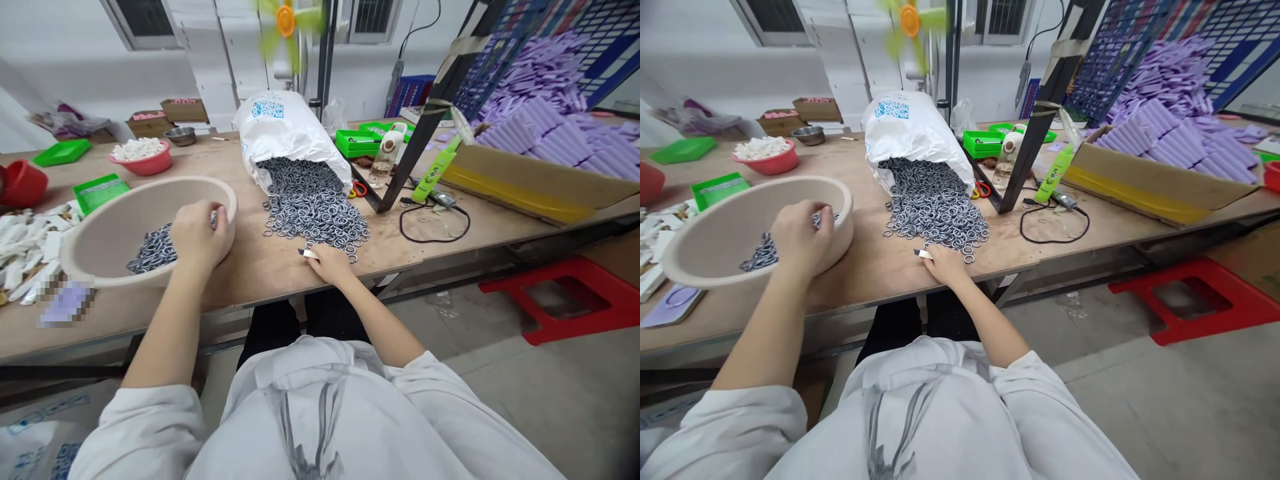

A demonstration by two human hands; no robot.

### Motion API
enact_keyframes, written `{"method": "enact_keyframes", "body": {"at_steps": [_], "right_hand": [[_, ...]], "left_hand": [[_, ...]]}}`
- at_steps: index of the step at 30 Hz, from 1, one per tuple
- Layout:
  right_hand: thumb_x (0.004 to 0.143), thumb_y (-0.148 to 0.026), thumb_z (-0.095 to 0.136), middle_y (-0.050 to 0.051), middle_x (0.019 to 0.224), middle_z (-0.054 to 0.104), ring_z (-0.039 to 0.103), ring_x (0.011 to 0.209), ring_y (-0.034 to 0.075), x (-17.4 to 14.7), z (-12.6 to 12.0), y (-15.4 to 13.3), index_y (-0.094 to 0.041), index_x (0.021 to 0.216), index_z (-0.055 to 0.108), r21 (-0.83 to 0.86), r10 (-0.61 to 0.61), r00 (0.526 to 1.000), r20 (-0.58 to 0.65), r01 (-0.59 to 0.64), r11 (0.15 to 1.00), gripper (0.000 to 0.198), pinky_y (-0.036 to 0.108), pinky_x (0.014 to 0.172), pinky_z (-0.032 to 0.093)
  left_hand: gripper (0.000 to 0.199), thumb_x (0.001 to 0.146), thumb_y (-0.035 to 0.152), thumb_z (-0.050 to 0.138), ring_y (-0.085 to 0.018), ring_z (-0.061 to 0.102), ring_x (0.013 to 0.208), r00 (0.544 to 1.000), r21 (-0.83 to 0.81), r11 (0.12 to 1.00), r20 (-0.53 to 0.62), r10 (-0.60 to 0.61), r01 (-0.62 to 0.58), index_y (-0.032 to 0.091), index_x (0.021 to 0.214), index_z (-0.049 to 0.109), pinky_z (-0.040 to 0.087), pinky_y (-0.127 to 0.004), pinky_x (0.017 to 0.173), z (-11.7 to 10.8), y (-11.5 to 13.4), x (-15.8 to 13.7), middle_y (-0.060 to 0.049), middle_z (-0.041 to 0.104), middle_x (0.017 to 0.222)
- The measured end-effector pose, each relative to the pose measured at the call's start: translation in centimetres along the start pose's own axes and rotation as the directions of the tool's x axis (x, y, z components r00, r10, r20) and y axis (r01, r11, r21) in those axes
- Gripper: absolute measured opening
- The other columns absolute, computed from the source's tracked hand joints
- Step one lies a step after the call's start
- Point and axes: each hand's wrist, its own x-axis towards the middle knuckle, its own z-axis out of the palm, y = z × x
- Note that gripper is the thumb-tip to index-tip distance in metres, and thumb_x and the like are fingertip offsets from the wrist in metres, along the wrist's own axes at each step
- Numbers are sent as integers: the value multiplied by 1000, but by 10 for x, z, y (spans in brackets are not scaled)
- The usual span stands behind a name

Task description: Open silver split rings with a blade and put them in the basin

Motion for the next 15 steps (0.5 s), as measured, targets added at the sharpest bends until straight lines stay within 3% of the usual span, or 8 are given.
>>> {"method": "enact_keyframes", "body": {"at_steps": [1,3,5,8,11,13,15], "right_hand": [[100,-41,46,9,106,73,64,93,24,0,0,0,-21,106,66,-2,-8,1000,-2,8,1000,29,30,71,37],[99,-40,48,9,104,73,64,92,23,0,-2,0,-21,104,67,-1,-23,1000,-5,23,1000,28,30,70,36],[99,-39,49,8,102,73,64,91,23,-1,-3,0,-20,102,68,5,-37,999,-11,37,999,26,30,68,36],[98,-37,51,8,101,73,64,92,23,-3,-3,2,-20,102,68,25,-60,998,-31,61,998,24,29,69,36],[98,-32,51,8,103,73,64,94,22,-5,-4,4,-19,104,67,50,-76,995,-63,79,996,21,29,70,37],[97,-30,51,7,100,73,64,91,21,-6,-3,5,-19,102,67,59,-75,994,-75,80,995,20,29,69,36],[97,-30,52,7,96,72,64,86,21,-5,-2,6,-19,98,67,73,-85,993,-82,91,993,18,29,67,36]], "left_hand": [[40,96,39,39,-30,63,100,995,-50,994,-39,96,-98,15,103,70,47,-46,92,7,6,-6,-17,72,99],[38,97,38,39,-28,63,98,964,-131,955,-11,265,-265,17,97,70,48,-42,92,24,18,-17,-14,72,97],[38,98,38,38,-27,63,100,939,-184,931,79,334,-316,18,96,70,49,-41,92,45,28,-22,-12,73,98],[36,98,34,41,-29,59,119,903,-235,930,263,339,-281,18,107,71,47,-42,103,79,39,-20,-11,70,123],[53,97,42,45,-36,39,144,879,-231,955,396,268,-187,17,142,54,36,-51,116,112,49,-17,-14,42,158],[69,96,52,44,-41,24,151,860,-212,972,471,196,-105,21,157,35,31,-58,117,129,54,-17,-14,21,168],[75,95,58,42,-44,17,153,823,-202,976,539,181,-83,22,160,28,26,-62,119,142,56,-20,-14,13,170]]}}
